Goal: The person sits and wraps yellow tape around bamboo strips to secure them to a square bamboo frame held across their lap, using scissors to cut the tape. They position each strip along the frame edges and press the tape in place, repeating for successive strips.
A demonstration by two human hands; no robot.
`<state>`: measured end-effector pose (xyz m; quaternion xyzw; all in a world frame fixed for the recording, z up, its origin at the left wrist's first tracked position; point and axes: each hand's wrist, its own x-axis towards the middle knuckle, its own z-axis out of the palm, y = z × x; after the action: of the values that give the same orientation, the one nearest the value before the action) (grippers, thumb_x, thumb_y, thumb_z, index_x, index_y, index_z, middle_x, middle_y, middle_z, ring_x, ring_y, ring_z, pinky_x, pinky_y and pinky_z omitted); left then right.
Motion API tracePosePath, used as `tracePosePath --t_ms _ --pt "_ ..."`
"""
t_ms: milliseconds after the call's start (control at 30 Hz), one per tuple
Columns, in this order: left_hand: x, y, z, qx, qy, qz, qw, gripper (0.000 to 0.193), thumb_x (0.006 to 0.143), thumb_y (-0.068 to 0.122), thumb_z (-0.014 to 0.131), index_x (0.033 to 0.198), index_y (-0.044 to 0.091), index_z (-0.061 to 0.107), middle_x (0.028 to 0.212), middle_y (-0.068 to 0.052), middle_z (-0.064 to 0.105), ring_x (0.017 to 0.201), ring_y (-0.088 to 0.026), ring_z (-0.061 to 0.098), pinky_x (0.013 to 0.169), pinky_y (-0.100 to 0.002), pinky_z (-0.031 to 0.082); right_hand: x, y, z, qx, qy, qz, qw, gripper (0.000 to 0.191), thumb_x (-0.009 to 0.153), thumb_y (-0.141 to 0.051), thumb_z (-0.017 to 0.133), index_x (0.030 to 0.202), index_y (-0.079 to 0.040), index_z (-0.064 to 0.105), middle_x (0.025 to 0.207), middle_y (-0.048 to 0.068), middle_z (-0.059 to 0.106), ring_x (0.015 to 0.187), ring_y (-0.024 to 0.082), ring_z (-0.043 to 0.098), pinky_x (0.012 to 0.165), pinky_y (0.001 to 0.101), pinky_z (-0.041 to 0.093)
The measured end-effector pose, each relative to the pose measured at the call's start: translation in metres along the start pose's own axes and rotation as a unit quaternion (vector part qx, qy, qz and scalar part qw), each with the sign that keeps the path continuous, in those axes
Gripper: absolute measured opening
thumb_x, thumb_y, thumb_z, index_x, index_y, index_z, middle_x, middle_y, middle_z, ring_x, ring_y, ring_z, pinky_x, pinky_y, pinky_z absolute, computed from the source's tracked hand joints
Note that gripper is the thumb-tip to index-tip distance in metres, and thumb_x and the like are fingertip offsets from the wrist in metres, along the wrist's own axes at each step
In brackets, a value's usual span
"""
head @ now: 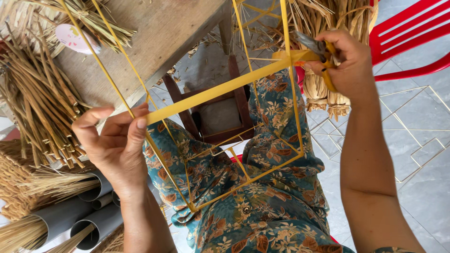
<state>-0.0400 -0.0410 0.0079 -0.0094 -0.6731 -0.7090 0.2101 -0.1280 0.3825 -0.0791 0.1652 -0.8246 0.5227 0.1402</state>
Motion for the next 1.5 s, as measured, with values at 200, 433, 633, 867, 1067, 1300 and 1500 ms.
tracePosePath --t_ms 200,433,633,867,1067,1300,1500 --pt "0.001 0.02 -0.01 0.306 -0.092 0.126 0.939 0.017 0.101 0.001 0.083 0.117 0.003 0.075 0.11 -0.007 0.075 0.101 -0.016 0.074 0.092 -0.027 0.058 -0.025 0.025 0.055 0.122 0.093 0.04 0.987 0.038 0.101 0.012 0.078 0.131 0.001 0.057 0.116 0.009 0.069 0.103 0.012 0.068 0.091 0.0253 0.056" --pt "0.003 0.026 -0.004 0.5 -0.09 0.21 0.835 0.016 0.102 0.007 0.082 0.117 0.005 0.075 0.107 -0.009 0.072 0.092 -0.022 0.073 0.081 -0.033 0.058 -0.044 0.001 0.104 0.214 0.166 0.087 0.959 0.04 0.098 0.009 0.076 0.13 -0.005 0.054 0.119 0.007 0.071 0.109 0.014 0.072 0.097 0.0276 0.059" --pt "0.012 0.038 0.009 0.579 -0.121 0.213 0.778 0.017 0.099 0.012 0.081 0.096 0.005 0.066 0.099 -0.012 0.059 0.092 -0.031 0.064 0.076 -0.043 0.053 -0.047 -0.026 0.119 0.273 0.193 0.099 0.937 0.038 0.102 0.005 0.074 0.133 -0.005 0.055 0.117 0.006 0.069 0.109 0.013 0.069 0.096 0.026 0.057" --pt "0.01 0.061 0.029 0.63 -0.077 0.415 0.652 0.029 0.082 0.027 0.073 0.109 0.016 0.074 0.121 -0.019 0.065 0.114 -0.039 0.06 0.095 -0.047 0.052 -0.051 -0.035 0.119 0.283 0.221 0.096 0.928 0.038 0.1 0.005 0.074 0.132 -0.004 0.054 0.114 0.005 0.069 0.107 0.013 0.07 0.096 0.0255 0.058" --pt "0.038 0.027 0.069 0.57 -0.312 0.19 0.736 0.017 0.101 0.026 0.072 0.112 0.012 0.074 0.097 -0.007 0.072 0.088 -0.028 0.071 0.071 -0.042 0.056 -0.051 -0.034 0.114 0.271 0.215 0.09 0.934 0.04 0.099 0.006 0.074 0.132 -0.002 0.055 0.116 0.005 0.069 0.107 0.013 0.069 0.097 0.0262 0.058" --pt "0.03 0.008 0.101 0.524 -0.282 0.316 0.739 0.029 0.086 0.025 0.071 0.107 0.006 0.069 0.092 -0.011 0.067 0.082 -0.028 0.07 0.066 -0.038 0.057 -0.054 -0.034 0.112 0.261 0.212 0.086 0.938 0.043 0.099 0.002 0.075 0.136 -0.002 0.053 0.114 0.006 0.07 0.106 0.012 0.069 0.097 0.0249 0.057" --pt "0.009 -0.048 0.195 0.511 -0.227 0.401 0.725 0.022 0.084 0.014 0.069 0.099 -0.002 0.067 0.083 -0.01 0.066 0.076 -0.025 0.069 0.063 -0.036 0.058 -0.057 -0.017 0.115 0.329 0.22 0.097 0.913 0.047 0.097 -0.005 0.079 0.135 -0.003 0.053 0.12 0.004 0.071 0.108 0.01 0.066 0.092 0.0224 0.054"
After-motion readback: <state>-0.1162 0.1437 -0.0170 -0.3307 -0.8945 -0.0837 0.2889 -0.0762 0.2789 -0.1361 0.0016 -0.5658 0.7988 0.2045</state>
